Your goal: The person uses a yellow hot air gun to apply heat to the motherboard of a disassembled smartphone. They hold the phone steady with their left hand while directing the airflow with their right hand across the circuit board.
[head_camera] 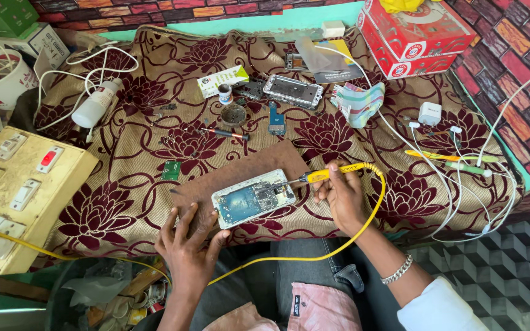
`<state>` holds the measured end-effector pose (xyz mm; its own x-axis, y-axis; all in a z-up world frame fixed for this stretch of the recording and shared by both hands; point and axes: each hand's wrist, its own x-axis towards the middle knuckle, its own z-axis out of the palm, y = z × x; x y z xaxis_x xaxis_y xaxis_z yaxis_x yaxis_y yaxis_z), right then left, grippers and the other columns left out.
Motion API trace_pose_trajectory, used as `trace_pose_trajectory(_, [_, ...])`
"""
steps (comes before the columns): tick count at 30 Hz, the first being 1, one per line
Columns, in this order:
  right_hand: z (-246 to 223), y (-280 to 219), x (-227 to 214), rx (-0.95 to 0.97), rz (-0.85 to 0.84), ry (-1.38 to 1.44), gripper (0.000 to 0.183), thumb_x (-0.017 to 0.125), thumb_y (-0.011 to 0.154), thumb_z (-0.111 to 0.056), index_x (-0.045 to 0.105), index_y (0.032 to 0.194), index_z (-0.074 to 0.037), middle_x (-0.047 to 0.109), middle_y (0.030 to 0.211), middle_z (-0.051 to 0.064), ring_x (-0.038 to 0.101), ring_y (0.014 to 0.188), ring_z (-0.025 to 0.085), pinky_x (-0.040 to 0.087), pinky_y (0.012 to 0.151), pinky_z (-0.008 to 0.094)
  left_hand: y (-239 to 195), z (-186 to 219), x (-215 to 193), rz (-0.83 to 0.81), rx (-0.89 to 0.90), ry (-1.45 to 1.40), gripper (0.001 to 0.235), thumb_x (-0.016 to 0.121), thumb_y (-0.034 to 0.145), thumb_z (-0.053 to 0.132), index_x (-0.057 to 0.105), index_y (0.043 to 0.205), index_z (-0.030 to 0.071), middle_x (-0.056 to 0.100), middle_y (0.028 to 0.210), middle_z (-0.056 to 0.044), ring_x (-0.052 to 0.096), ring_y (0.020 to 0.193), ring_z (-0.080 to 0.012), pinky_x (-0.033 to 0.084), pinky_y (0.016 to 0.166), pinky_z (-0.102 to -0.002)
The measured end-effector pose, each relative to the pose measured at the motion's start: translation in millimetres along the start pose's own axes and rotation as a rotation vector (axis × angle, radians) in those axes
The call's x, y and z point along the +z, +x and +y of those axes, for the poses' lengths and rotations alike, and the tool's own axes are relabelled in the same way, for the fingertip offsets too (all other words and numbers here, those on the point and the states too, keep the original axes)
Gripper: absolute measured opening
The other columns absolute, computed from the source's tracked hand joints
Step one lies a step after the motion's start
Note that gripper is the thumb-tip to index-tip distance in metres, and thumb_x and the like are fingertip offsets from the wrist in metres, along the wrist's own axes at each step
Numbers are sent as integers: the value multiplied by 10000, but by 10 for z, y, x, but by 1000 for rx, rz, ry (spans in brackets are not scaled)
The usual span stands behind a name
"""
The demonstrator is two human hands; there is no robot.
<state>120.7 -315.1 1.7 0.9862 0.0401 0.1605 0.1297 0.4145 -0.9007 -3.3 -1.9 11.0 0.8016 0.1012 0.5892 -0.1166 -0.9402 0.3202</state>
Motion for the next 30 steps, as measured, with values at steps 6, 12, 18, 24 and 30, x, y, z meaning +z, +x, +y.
trace_pose_trajectory(6, [-47, -19, 49, 47, 12, 39, 259, 494, 1077, -327, 522, 1036, -73, 627, 796, 122, 567, 613, 147, 548, 551, 319, 19, 70, -26, -14, 50, 39, 553, 747, 795, 543, 730, 1276, 269, 563, 1451, -93, 375, 1415, -404, 241, 1110, -550])
trace_pose_trajectory(12, [-45, -23, 13, 44, 14, 23, 266, 501, 1085, -324, 520, 1028, -64, 636, 815, 125, 567, 627, 146, 547, 567, 322, 7, 78, 3, -33, 41, 43, 456, 745, 833, 460, 733, 1263, 310, 567, 1469, -68, 375, 1437, -389, 235, 1133, -537])
trace_pose_trajectory(18, [-37, -37, 33, 47, 29, 41, 254, 521, 1055, -323, 524, 1031, -69, 646, 805, 125, 568, 603, 149, 549, 542, 323, -16, 74, -16, -43, 26, 60, 445, 752, 821, 436, 737, 1248, 315, 573, 1460, -51, 379, 1441, -377, 232, 1136, -530])
trace_pose_trajectory(24, [-26, -53, 11, 47, 19, 60, 268, 505, 1079, -326, 520, 1043, -61, 636, 798, 122, 582, 617, 147, 566, 549, 318, -34, 52, 4, -30, 28, 56, 423, 746, 837, 432, 740, 1246, 324, 578, 1453, -51, 386, 1437, -374, 236, 1136, -533])
trace_pose_trajectory(30, [-17, 14, 9, 46, 47, 70, 232, 488, 1073, -300, 520, 1055, -71, 644, 789, 119, 571, 596, 146, 557, 538, 316, 7, 57, 29, -11, 30, 54, 414, 739, 844, 434, 740, 1245, 331, 585, 1449, -47, 394, 1434, -370, 242, 1132, -543])
